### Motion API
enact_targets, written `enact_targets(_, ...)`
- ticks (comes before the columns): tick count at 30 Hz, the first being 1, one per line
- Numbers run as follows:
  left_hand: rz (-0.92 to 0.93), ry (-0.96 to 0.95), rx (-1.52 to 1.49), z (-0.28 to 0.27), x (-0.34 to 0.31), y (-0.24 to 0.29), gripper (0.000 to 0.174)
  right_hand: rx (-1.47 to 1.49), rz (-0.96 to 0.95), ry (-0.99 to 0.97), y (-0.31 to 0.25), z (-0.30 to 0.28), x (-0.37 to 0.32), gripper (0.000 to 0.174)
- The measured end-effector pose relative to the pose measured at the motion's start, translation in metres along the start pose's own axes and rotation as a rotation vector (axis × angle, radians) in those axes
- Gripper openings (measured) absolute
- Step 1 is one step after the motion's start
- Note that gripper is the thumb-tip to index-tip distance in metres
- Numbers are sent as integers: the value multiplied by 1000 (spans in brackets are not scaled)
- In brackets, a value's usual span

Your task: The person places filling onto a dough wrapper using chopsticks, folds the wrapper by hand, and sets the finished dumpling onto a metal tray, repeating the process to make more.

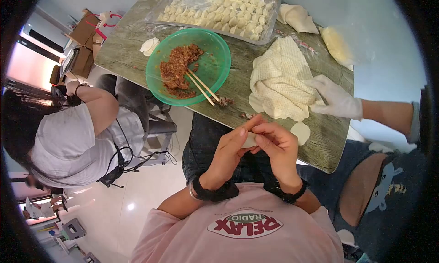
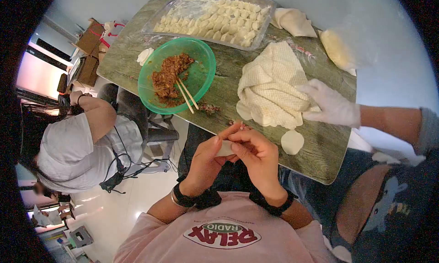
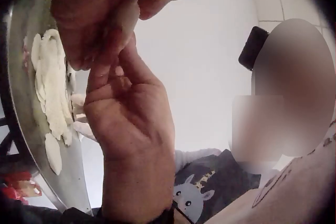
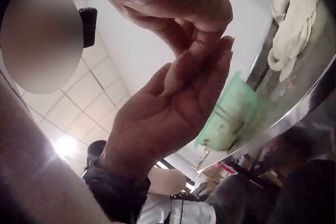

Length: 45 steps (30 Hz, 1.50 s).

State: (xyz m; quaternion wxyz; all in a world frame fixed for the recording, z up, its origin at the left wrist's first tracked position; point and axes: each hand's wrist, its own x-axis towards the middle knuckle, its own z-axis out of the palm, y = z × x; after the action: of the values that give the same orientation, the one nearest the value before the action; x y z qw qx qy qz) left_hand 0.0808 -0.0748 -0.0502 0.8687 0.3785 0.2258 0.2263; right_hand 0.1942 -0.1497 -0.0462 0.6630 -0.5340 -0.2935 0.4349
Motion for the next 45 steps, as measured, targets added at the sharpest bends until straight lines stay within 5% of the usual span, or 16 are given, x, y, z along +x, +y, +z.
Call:
enact_targets(8, -66, 125, -27, -14, 2, -8, 51, -131, -66, 99, 6, -3, 4, 19)
enact_targets(11, -189, 237, -331, -19, 6, -6, 50, -130, -124, 159, 3, 2, 6, 22)
enact_targets(13, -162, -11, -660, -21, 10, -12, 50, -83, -107, 170, 5, 8, 8, 25)
enact_targets(15, -142, -13, -653, -9, 12, -19, 50, 407, 218, 69, 14, 12, 11, 31)
enact_targets(18, -142, 56, -598, 2, 11, -21, 47, 449, 253, 40, 16, 16, 14, 35)
enact_targets(20, 100, -99, -476, -3, 14, -28, 29, 472, 267, 60, 14, 21, 15, 37)
enact_targets(27, 330, -94, -239, -11, 16, -46, 31, 303, 318, 69, 12, 22, 12, 38)
enact_targets(30, -91, 318, -416, -28, 15, -77, 31, 303, 257, 80, 6, 25, 10, 31)
enact_targets(32, 203, 357, -90, 18, 4, -34, 28, 311, 215, 73, 6, 26, 8, 27)
enact_targets(33, 204, 358, -91, 20, 2, -30, 28, 299, 144, 73, 9, 28, 8, 26)
enact_targets(35, 70, 262, 26, 21, -1, -26, 46, 287, 75, 74, 16, 27, 7, 26)
enact_targets(39, 155, 234, 98, 13, 11, -31, 47, 194, 7, 36, 29, 16, 12, 30)
enact_targets(41, -3, 199, 28, 5, 14, -32, 53, 158, 36, -21, 28, 4, 12, 35)
enact_targets(43, -7, 230, -151, 11, 20, -20, 57, 478, 184, -105, 20, -5, 13, 50)
enact_targets(45, 44, 149, -246, 11, 17, -11, 65, 397, 163, -108, 16, -8, 11, 60)
